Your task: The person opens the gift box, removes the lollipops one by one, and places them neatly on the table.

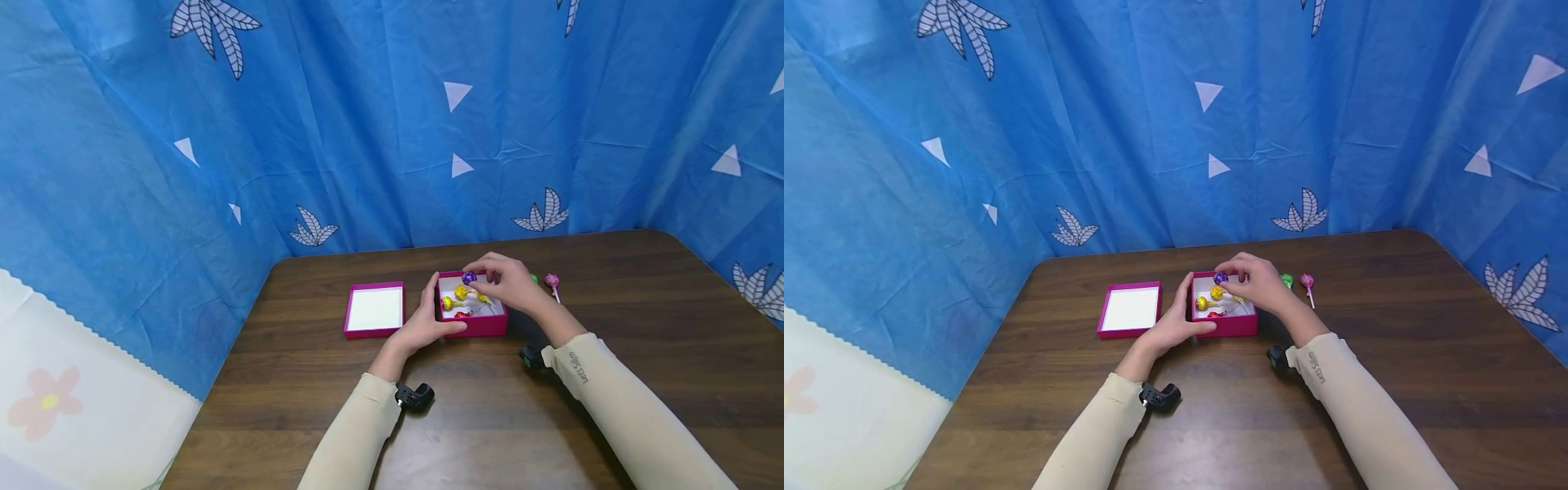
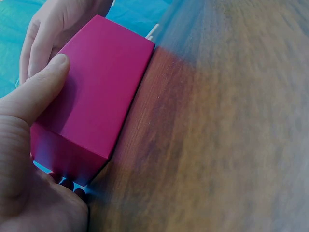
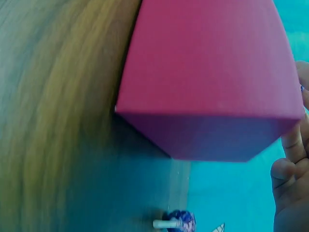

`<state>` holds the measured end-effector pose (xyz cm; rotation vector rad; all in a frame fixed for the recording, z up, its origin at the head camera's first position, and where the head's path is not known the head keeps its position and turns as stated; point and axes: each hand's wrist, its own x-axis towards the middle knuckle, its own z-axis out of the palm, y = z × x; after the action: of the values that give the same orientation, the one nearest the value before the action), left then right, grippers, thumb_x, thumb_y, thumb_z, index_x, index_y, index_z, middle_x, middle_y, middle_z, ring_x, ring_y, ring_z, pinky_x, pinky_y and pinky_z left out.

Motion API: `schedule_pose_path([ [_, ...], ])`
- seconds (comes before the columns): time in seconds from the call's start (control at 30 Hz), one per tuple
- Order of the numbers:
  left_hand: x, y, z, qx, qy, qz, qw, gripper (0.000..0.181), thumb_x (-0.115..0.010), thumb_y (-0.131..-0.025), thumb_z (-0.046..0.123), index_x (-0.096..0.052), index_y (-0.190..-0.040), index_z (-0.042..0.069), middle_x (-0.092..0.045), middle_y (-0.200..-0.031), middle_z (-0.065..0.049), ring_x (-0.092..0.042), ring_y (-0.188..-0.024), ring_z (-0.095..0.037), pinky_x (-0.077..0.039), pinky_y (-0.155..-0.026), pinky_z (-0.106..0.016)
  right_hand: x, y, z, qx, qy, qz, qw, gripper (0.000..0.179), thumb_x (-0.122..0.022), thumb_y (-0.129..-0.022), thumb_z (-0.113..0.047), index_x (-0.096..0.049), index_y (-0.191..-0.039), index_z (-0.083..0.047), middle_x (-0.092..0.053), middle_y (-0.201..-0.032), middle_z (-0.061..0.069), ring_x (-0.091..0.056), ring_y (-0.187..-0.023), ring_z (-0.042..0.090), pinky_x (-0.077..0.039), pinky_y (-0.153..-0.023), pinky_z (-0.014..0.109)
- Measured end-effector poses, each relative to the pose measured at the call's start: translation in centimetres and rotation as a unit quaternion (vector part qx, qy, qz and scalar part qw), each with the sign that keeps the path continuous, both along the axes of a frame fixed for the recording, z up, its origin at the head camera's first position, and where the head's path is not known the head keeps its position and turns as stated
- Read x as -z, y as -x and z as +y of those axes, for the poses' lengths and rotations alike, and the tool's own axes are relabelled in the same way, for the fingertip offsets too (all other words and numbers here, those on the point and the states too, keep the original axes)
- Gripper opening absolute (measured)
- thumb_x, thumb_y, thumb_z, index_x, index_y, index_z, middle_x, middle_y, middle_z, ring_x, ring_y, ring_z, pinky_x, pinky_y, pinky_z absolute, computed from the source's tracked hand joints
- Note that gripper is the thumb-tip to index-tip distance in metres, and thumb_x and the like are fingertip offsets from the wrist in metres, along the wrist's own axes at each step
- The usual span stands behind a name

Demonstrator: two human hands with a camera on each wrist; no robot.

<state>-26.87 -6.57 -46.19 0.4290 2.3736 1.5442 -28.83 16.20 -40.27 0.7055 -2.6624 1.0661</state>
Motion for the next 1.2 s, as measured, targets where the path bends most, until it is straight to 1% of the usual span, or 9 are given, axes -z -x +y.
schedule_pose_path([
  [0.23,0.0,0.1,0.1,-0.005,0.005,0.000,1.0000,0.114,-0.080,-0.079,0.045,0.003,-0.157,0.045,-0.007,-0.168,-0.002,-0.021,-0.152,-0.030,-0.030,-0.120,-0.058,0.1,-0.4,1.7,0.027,0.015,0.022,0.9993,0.031,-0.078,-0.088,-0.019,-0.073,-0.118,-0.015,-0.067,-0.103,0.003,-0.052,-0.081,0.017,-0.047,-0.065,0.024],
  [0.37,0.2,0.2,0.0,-0.006,0.004,-0.004,1.0000,0.115,-0.081,-0.079,0.044,0.003,-0.157,0.045,-0.008,-0.168,-0.002,-0.021,-0.152,-0.030,-0.030,-0.119,-0.059,0.5,-0.7,2.6,0.053,0.021,0.017,0.9982,0.030,-0.076,-0.090,-0.023,-0.072,-0.119,-0.016,-0.066,-0.103,0.002,-0.052,-0.081,0.017,-0.048,-0.064,0.022],
  [0.5,0.3,0.4,0.0,-0.008,-0.003,-0.002,1.0000,0.115,-0.082,-0.078,0.043,0.002,-0.157,0.046,-0.009,-0.167,-0.002,-0.022,-0.151,-0.030,-0.032,-0.119,-0.059,0.9,-0.9,3.3,0.073,0.024,0.020,0.9968,0.032,-0.075,-0.090,-0.023,-0.071,-0.121,-0.018,-0.066,-0.104,0.004,-0.051,-0.082,0.017,-0.048,-0.062,0.022],
  [0.6,0.4,0.5,0.0,-0.007,-0.005,0.001,1.0000,0.115,-0.082,-0.078,0.043,0.002,-0.157,0.045,-0.008,-0.167,-0.001,-0.023,-0.150,-0.029,-0.032,-0.119,-0.057,1.2,-1.1,4.0,0.081,0.032,0.030,0.9957,0.034,-0.075,-0.090,-0.021,-0.070,-0.123,-0.016,-0.065,-0.105,0.006,-0.050,-0.081,0.016,-0.047,-0.059,0.022],
  [0.73,0.4,0.6,0.0,-0.003,-0.008,0.003,1.0000,0.115,-0.082,-0.078,0.042,0.002,-0.157,0.045,-0.010,-0.167,-0.002,-0.025,-0.149,-0.028,-0.034,-0.118,-0.055,1.5,-1.3,5.1,0.094,0.039,0.034,0.9942,0.032,-0.074,-0.091,-0.021,-0.071,-0.122,-0.015,-0.065,-0.106,0.005,-0.048,-0.079,0.013,-0.046,-0.057,0.021],
  [0.87,0.4,0.6,0.1,-0.003,-0.007,0.005,1.0000,0.115,-0.082,-0.078,0.041,0.002,-0.157,0.045,-0.013,-0.166,-0.003,-0.027,-0.146,-0.027,-0.038,-0.116,-0.054,1.4,-1.5,6.2,0.109,0.052,0.036,0.9920,0.029,-0.073,-0.092,-0.023,-0.071,-0.120,-0.015,-0.065,-0.104,0.007,-0.046,-0.077,0.009,-0.043,-0.057,0.021],
  [0.97,0.3,0.6,0.0,-0.003,-0.004,0.006,1.0000,0.115,-0.082,-0.078,0.041,0.002,-0.157,0.044,-0.012,-0.166,-0.003,-0.028,-0.146,-0.028,-0.038,-0.116,-0.054,1.4,-1.6,6.8,0.123,0.062,0.039,0.9897,0.028,-0.072,-0.093,-0.024,-0.071,-0.120,-0.015,-0.065,-0.103,0.010,-0.046,-0.076,0.009,-0.042,-0.055,0.022],
  [1.07,0.3,0.6,0.0,-0.003,-0.005,0.005,1.0000,0.115,-0.081,-0.079,0.041,0.003,-0.158,0.043,-0.011,-0.166,-0.004,-0.028,-0.146,-0.029,-0.037,-0.117,-0.055,1.6,-1.6,7.4,0.142,0.067,0.036,0.9870,0.030,-0.071,-0.094,-0.027,-0.071,-0.122,-0.016,-0.065,-0.104,0.010,-0.047,-0.076,0.010,-0.042,-0.052,0.022],
  [1.2,0.4,0.5,0.1,-0.004,-0.004,0.007,1.0000,0.114,-0.081,-0.079,0.040,0.003,-0.157,0.044,-0.012,-0.166,-0.004,-0.027,-0.147,-0.028,-0.036,-0.117,-0.055,1.9,-1.7,8.2,0.173,0.077,0.029,0.9815,0.033,-0.070,-0.095,-0.031,-0.071,-0.123,-0.016,-0.065,-0.106,0.011,-0.048,-0.077,0.008,-0.043,-0.056,0.017],
])
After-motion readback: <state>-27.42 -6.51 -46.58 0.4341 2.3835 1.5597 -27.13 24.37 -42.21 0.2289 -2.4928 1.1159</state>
